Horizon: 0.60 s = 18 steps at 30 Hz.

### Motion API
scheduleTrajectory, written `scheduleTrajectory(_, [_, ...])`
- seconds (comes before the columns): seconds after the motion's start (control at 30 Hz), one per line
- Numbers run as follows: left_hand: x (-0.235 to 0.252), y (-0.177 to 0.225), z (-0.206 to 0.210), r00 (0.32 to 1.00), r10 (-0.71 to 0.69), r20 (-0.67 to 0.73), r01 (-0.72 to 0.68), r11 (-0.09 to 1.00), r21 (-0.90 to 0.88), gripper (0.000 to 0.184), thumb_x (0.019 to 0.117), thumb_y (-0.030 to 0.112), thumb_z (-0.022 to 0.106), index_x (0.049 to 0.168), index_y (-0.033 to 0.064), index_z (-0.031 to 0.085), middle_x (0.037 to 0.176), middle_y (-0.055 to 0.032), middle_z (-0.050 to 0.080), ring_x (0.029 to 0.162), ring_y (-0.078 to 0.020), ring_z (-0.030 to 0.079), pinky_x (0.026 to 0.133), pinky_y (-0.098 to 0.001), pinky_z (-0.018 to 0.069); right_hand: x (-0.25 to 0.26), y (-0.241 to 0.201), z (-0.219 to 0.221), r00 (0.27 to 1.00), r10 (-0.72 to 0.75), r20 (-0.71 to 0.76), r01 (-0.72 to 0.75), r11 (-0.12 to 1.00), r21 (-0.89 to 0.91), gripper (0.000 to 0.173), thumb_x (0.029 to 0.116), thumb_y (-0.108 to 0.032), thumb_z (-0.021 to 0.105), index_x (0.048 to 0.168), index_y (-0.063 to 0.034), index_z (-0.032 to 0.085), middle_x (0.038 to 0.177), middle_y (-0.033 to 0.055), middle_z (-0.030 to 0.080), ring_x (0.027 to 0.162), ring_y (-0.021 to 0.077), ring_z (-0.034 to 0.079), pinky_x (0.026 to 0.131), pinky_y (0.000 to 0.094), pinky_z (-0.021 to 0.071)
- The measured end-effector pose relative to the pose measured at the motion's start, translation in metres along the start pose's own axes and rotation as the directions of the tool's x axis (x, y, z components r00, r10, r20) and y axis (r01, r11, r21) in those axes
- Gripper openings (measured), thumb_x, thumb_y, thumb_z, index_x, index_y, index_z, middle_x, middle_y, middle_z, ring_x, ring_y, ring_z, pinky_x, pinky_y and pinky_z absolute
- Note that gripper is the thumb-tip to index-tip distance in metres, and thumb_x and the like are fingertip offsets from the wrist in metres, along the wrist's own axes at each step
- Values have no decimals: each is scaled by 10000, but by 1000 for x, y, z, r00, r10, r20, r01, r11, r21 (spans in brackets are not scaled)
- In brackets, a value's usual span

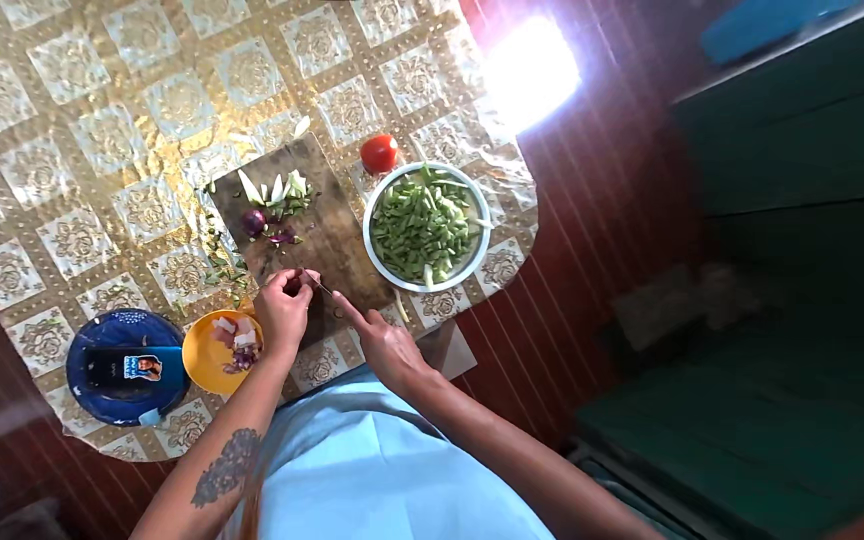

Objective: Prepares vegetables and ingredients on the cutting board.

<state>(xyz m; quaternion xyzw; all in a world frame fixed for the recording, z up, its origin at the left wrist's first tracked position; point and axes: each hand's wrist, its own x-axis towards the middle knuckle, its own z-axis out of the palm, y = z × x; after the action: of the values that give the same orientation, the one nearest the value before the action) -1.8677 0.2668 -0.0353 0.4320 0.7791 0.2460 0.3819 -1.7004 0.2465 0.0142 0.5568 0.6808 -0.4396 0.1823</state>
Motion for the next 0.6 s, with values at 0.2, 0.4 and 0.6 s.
scheduleTrajectory(0.2, [5, 2, -2, 998, -56, 32, 55, 998, 39, 179, 875, 43, 775, 1046, 5, 736, 1142, -159, 702, 984, -263, 696, 895, -479, 563, -4, -1, -1, 1000, 13, 13, -12, 999, -36, 685, 1074, -45, 339, 1650, -373, 166, 1310, 279, 574, 912, 417, 696, 813, 534, 559])
scheduleTrajectory(0.4, [9, 7, -4, 993, -105, 52, 102, 992, 69, 170, 848, 34, 789, 1007, 6, 735, 1121, -151, 705, 983, -288, 682, 879, -521, 540, 3, -11, -7, 996, 46, 72, -43, 998, -42, 709, 1075, -43, 332, 1656, -371, 93, 1353, 283, 543, 949, 411, 691, 841, 522, 553])
scheduleTrajectory(0.6, [25, 7, -10, 989, -131, 62, 122, 984, 129, 175, 868, 30, 762, 1037, -1, 728, 1022, -180, 730, 993, -329, 696, 899, -554, 529, 34, -33, -12, 998, 32, 47, -32, 999, 7, 749, 1077, -38, 370, 1659, -355, 21, 1306, 289, 569, 966, 418, 691, 881, 525, 548])
